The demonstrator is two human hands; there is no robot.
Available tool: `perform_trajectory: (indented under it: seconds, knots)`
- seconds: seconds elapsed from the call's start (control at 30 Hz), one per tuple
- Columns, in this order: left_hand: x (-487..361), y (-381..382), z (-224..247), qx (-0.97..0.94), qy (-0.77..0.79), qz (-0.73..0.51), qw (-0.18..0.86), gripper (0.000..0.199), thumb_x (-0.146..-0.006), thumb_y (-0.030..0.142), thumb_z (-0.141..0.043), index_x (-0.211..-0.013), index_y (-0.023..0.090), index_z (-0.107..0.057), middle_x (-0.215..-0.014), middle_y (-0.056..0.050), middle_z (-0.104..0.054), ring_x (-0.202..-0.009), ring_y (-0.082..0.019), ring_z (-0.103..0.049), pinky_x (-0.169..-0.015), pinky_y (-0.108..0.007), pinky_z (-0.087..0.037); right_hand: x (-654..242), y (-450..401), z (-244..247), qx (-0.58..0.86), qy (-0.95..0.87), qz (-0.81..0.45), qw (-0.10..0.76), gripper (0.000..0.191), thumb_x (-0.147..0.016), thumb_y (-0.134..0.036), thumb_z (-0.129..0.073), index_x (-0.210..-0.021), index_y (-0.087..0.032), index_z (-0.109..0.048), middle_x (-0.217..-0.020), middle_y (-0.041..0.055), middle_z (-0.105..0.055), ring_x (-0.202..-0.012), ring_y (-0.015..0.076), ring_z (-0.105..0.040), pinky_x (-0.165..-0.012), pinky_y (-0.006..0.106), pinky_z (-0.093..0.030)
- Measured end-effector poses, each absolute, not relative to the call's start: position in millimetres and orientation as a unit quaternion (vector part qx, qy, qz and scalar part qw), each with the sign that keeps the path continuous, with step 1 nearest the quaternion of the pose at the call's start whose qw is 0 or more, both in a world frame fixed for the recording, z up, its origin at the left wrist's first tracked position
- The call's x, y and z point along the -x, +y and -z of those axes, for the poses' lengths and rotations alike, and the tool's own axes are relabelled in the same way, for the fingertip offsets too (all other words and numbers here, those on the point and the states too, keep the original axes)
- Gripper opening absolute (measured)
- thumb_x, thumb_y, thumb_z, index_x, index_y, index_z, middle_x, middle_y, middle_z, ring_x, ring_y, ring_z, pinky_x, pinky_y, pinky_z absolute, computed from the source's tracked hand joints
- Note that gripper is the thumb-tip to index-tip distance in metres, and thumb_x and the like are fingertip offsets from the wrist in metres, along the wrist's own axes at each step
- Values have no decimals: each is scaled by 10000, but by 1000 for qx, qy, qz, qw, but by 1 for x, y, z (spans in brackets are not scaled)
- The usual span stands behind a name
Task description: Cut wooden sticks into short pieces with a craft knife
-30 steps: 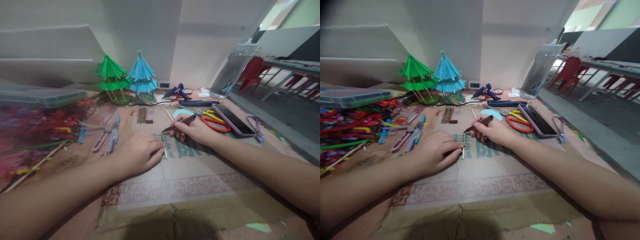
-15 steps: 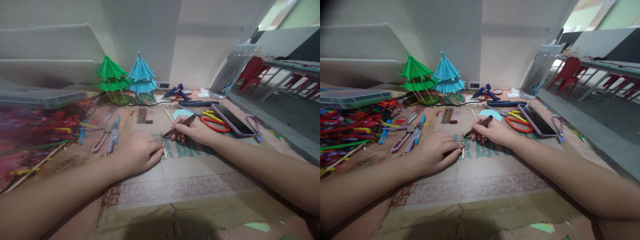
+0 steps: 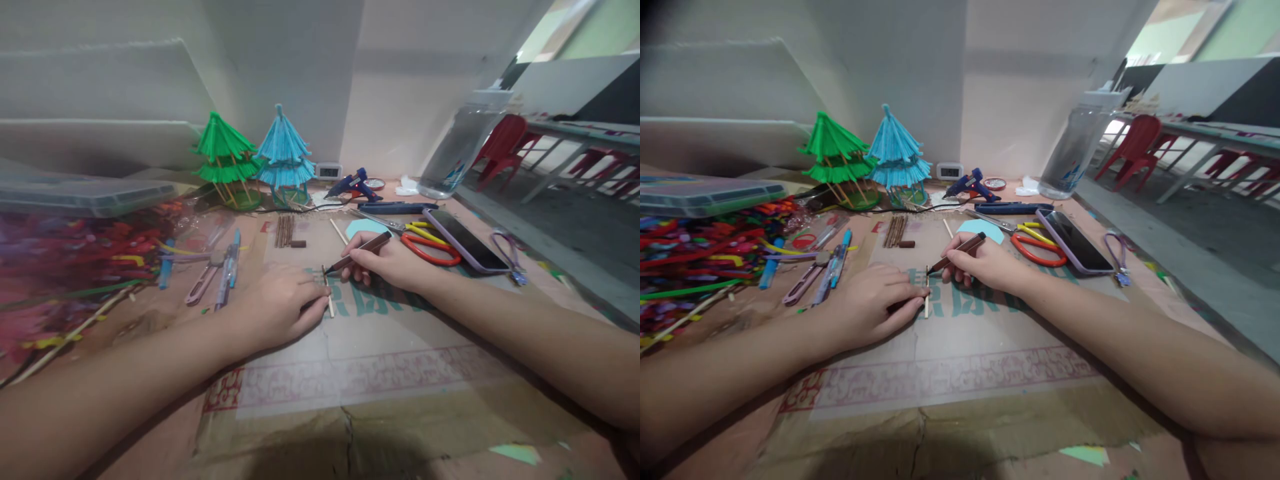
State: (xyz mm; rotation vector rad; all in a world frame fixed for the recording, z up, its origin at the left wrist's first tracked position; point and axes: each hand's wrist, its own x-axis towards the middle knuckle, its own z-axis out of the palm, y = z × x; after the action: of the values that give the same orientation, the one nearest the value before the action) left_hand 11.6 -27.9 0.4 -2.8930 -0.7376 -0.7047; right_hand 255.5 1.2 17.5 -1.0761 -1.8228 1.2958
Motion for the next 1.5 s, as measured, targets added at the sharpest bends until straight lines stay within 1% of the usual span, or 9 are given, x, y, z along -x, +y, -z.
perform_trajectory:
  seconds: [0.23,0.43,0.63,0.8,0.97,1.1,1.27,1.4,1.5]
  knots:
    - [-12,-28,-2,944,-228,230,56,313,-1016,267,-471,-860,170,-724,-720,-42,-686,-679,-199,-632,-644,-349,-432,-256,0,-19,403,-694,-511,310,205,-897,-364,-659,-846,-180,-585,-709,59,-758,-552,114,-624,-512,227,-507]
    - [-12,-28,-3,945,-229,228,53,328,-1015,267,-468,-817,170,-711,-699,-46,-666,-671,-195,-621,-640,-340,-435,-256,0,-18,406,-690,-507,320,219,-887,-385,-672,-856,-189,-581,-715,59,-760,-555,123,-622,-494,228,-493]
    - [-12,-28,-1,943,-229,238,50,293,-1011,264,-478,-909,173,-738,-724,-47,-688,-683,-195,-631,-650,-340,-451,-257,-1,-18,390,-700,-517,301,208,-900,-375,-649,-854,-181,-590,-704,61,-756,-556,121,-631,-504,228,-488]
    - [-12,-28,-2,944,-229,229,58,330,-1015,266,-469,-832,166,-724,-699,-46,-673,-673,-199,-628,-641,-346,-447,-256,0,-17,401,-691,-512,316,197,-897,-365,-650,-863,-184,-579,-713,59,-760,-557,118,-622,-486,219,-485]
    - [-12,-28,-2,943,-227,233,65,299,-1012,261,-475,-898,168,-736,-714,-49,-683,-675,-188,-629,-641,-326,-453,-257,-1,-19,394,-701,-512,304,195,-896,-362,-657,-867,-179,-597,-715,55,-762,-563,118,-630,-508,222,-487]
    - [-12,-29,-2,943,-226,236,65,319,-1016,263,-465,-879,167,-736,-704,-51,-675,-667,-194,-626,-635,-334,-453,-257,-1,-18,389,-703,-512,303,200,-903,-369,-656,-872,-181,-596,-721,54,-762,-564,116,-627,-505,222,-482]
    - [-12,-30,-1,940,-225,244,78,276,-1015,265,-485,-1002,166,-742,-743,-46,-692,-694,-212,-640,-653,-353,-444,-257,-1,-18,387,-705,-510,305,207,-914,-375,-643,-862,-183,-588,-724,60,-763,-554,116,-617,-500,225,-479]
    - [-11,-29,1,941,-216,246,84,272,-1012,259,-496,-946,167,-743,-719,-37,-685,-664,-206,-629,-629,-350,-418,-257,-1,-17,389,-707,-505,306,200,-915,-372,-638,-880,-183,-579,-744,66,-763,-566,116,-614,-495,221,-488]
    - [-11,-29,1,942,-220,241,77,276,-1012,264,-498,-910,172,-737,-721,-36,-689,-669,-205,-629,-630,-352,-415,-255,0,-16,401,-697,-496,328,211,-905,-385,-649,-916,-191,-566,-756,51,-747,-566,120,-608,-469,223,-494]
